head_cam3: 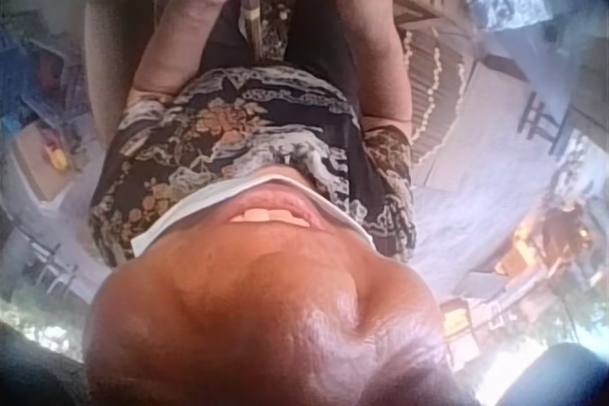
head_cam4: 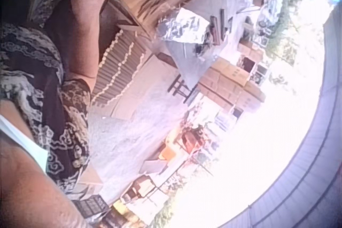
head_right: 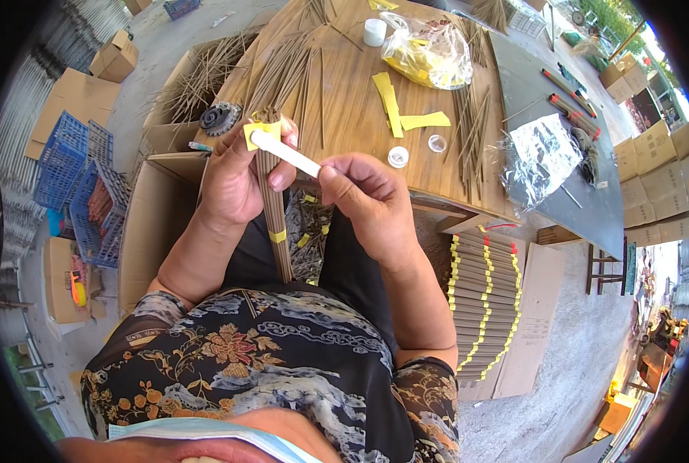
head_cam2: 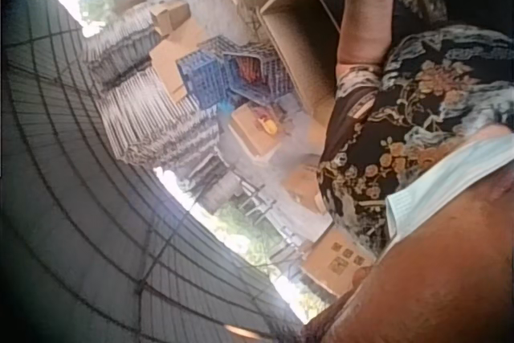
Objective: The person gathers thin wooden sticks, aligns them into a bundle, and secures the bundle with yellow paper and a small white adhesive strip. The person repeats this process to create multiple finished bundles.
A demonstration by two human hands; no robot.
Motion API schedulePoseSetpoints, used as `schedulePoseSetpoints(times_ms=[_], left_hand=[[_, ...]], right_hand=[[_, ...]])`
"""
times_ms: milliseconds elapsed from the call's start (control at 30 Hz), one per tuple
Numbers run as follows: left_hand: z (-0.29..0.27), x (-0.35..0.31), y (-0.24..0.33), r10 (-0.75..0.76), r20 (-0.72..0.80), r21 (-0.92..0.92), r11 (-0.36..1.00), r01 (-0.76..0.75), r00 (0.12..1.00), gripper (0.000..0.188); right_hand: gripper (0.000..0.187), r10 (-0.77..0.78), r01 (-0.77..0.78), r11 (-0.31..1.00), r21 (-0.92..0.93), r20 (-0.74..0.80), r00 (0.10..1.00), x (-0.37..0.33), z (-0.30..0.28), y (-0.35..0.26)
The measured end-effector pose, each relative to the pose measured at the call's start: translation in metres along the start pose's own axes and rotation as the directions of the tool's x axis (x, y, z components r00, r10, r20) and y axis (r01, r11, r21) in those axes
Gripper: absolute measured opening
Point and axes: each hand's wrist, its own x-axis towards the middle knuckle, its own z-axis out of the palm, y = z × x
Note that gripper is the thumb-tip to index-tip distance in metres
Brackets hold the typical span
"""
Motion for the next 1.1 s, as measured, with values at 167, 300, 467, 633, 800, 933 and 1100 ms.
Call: schedulePoseSetpoints(times_ms=[167, 300, 467, 633, 800, 933, 1100], left_hand=[[0.002, -0.001, 0.001, 0.008, -0.005, -0.014, 1.000, -0.008, 1.000, 0.028], [0.003, 0.000, 0.003, 0.022, -0.009, -0.044, 0.999, -0.023, 1.000, 0.028], [0.002, 0.000, 0.004, -0.014, 0.001, -0.034, 0.999, 0.014, 1.000, 0.026], [0.003, 0.000, 0.002, 0.005, -0.015, -0.021, 1.000, -0.006, 1.000, 0.024], [0.003, 0.002, 0.000, -0.011, -0.032, -0.065, 0.998, 0.009, 0.999, 0.023], [0.000, 0.006, -0.001, -0.033, -0.043, -0.014, 0.999, 0.032, 0.999, 0.026], [-0.001, 0.015, 0.001, 0.012, -0.074, 0.084, 0.996, -0.006, 0.997, 0.028]], right_hand=[[0.013, -0.031, 0.031, 0.999, 0.009, 0.014, 0.999, 0.000, 0.004, -0.001], [0.013, -0.021, 0.021, 1.000, 0.011, 0.015, 1.000, -0.005, 0.002, 0.000], [0.013, -0.139, 0.138, 0.990, -0.026, -0.047, 0.989, -0.006, 0.002, -0.002], [0.016, -0.260, 0.240, 0.955, -0.172, -0.099, 0.961, -0.008, 0.008, 0.002], [0.015, -0.351, 0.316, 0.897, -0.310, -0.064, 0.934, -0.010, 0.000, 0.008], [0.017, -0.345, 0.287, 0.911, -0.296, -0.167, 0.923, -0.017, -0.008, 0.011], [0.015, -0.359, 0.024, 0.833, -0.553, -0.507, 0.783, 0.002, -0.082, 0.053]])
